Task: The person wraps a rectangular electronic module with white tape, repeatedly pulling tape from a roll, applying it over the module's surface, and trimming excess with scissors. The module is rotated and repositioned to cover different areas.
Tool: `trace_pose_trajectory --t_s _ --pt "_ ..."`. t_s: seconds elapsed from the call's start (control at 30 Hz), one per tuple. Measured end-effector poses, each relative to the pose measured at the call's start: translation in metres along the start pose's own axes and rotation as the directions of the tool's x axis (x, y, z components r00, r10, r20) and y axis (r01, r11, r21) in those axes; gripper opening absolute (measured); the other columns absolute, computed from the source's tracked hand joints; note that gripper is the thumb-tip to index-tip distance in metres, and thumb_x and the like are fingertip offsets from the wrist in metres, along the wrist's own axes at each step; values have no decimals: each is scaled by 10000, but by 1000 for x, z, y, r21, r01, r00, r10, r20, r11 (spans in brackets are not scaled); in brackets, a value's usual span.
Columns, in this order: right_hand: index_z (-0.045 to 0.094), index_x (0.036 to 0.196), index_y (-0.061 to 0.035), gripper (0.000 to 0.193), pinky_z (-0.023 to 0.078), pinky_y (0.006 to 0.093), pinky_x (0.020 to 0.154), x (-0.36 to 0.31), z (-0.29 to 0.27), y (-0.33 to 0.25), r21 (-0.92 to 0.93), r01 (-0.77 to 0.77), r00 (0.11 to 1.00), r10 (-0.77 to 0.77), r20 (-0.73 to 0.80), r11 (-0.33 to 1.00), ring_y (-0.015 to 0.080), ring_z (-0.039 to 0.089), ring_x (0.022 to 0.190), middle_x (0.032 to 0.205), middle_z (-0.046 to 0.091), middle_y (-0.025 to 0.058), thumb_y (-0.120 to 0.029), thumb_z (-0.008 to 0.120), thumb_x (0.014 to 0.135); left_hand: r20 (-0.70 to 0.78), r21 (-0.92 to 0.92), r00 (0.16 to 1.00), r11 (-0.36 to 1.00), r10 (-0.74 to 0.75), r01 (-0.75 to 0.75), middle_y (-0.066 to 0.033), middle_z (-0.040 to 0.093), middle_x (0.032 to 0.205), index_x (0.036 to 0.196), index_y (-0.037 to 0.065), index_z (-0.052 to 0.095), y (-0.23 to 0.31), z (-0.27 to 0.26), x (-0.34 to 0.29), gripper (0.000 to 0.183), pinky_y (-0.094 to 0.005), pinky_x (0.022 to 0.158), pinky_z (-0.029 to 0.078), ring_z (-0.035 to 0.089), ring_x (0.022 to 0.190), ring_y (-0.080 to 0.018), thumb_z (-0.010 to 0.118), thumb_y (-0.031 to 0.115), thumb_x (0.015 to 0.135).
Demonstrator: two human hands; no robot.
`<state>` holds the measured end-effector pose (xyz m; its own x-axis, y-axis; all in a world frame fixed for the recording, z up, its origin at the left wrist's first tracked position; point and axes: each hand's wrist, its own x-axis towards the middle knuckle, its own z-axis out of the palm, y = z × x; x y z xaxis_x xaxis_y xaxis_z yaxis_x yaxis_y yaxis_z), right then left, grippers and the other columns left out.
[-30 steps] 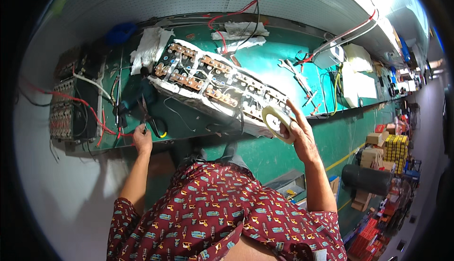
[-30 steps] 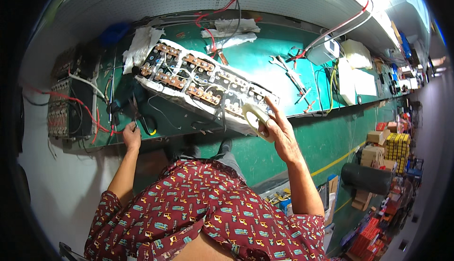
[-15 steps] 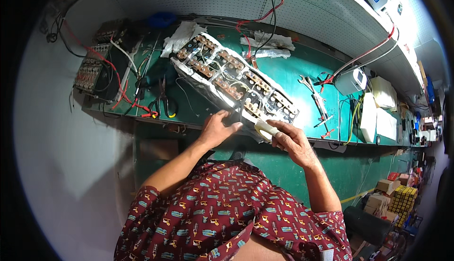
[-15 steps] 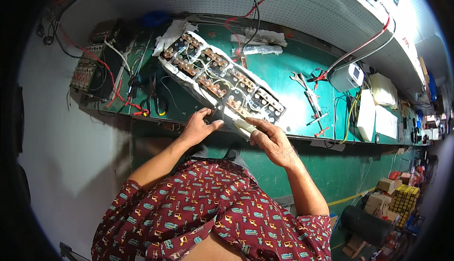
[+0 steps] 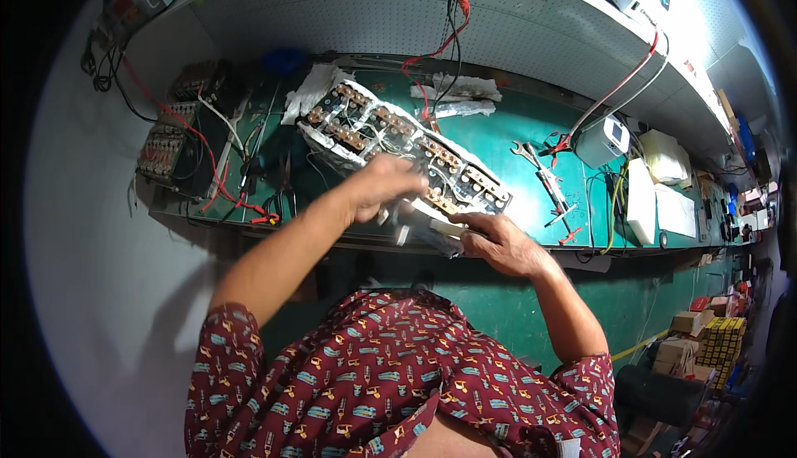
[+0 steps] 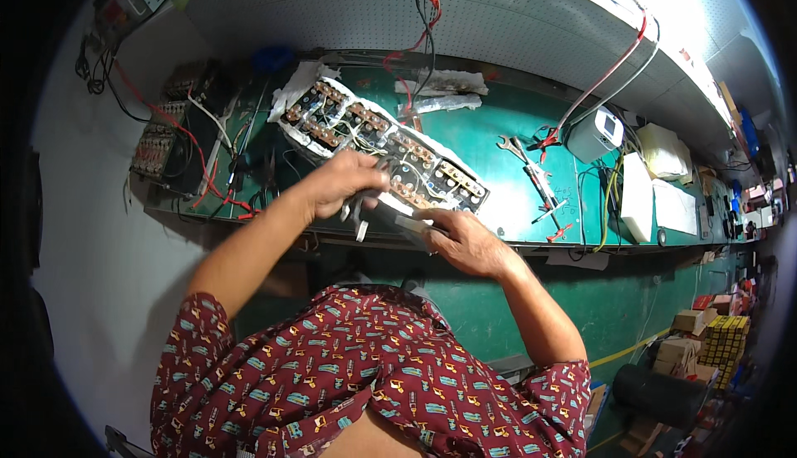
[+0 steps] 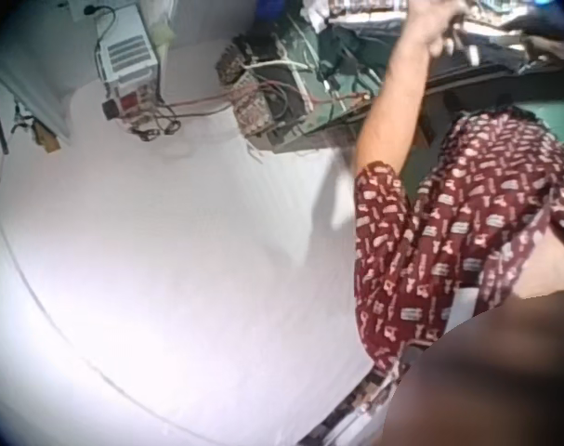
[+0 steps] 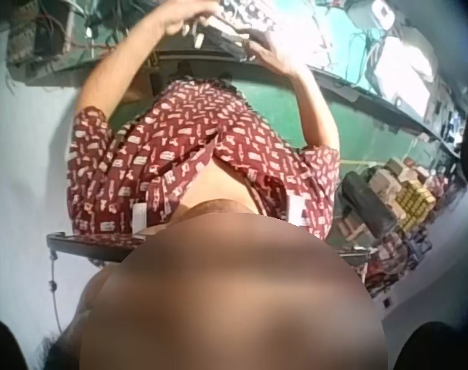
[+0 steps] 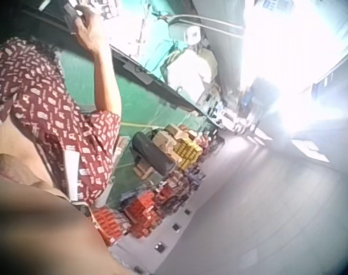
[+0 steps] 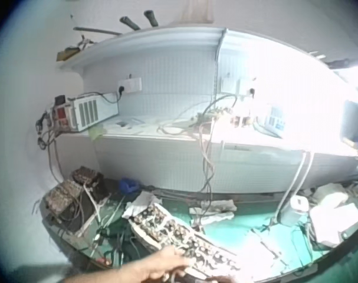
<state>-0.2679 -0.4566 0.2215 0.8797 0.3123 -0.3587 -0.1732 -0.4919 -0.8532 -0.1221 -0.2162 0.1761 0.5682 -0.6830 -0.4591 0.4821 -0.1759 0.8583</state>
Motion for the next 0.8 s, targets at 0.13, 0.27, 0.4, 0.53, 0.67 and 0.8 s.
trace_pose_trajectory --t_s 0.13,0.27,0.4,0.53,0.67,0.8 --pt "484 1521 -31 595 536 355 722 45 -14 -8 -40 93 985 -87 148 995 170 628 758 843 686 125 -186 514 948 -12 -130 997 988 -82 79 -127 724 1010 1108 -22 687 58 2 38 318 -302 737 642 722 874 -175 692 270 983" --pt "405 1584 -69 663 481 284 668 91 -29 -38 13 79 982 -80 169 997 100 575 749 823 662 41 -227 574 962 139 -98 990 994 -39 53 -197 725 1120 1375 -106 566 72 -37 74 982 -418 926 599 704 1060 -237 288 757 998" --pt "397 1574 -15 711 482 282 670 122 -50 -14 20 19 986 -22 163 1000 115 583 765 908 666 68 -204 607 922 109 -167 994 986 20 -2 -274 602 1354 1529 -24 431 72 -36 62 1034 -501 1088 475 621 1244 -284 269 827 963" --pt "334 1612 -35 785 463 276 656 126 -58 1 106 -59 989 43 142 993 109 575 751 882 657 52 -202 625 903 -319 -56 913 956 255 -287 -234 483 1442 1504 19 439 37 -29 36 919 -482 1004 513 518 1283 -263 336 773 988" --pt "233 1626 21 936 456 270 584 127 -64 -2 182 -77 989 51 141 980 107 587 683 817 665 42 -220 683 842 -503 75 686 817 526 -572 -12 643 714 761 72 627 -61 -20 -5 504 -252 544 482 551 568 -80 379 388 1065" --pt "144 1641 13 996 525 272 599 132 -68 -20 137 -131 965 94 246 982 124 653 698 832 691 60 -177 703 840 -253 -52 959 992 -128 119 -32 685 840 1102 44 680 -121 9 -8 243 -258 570 527 624 686 -110 617 265 1021"
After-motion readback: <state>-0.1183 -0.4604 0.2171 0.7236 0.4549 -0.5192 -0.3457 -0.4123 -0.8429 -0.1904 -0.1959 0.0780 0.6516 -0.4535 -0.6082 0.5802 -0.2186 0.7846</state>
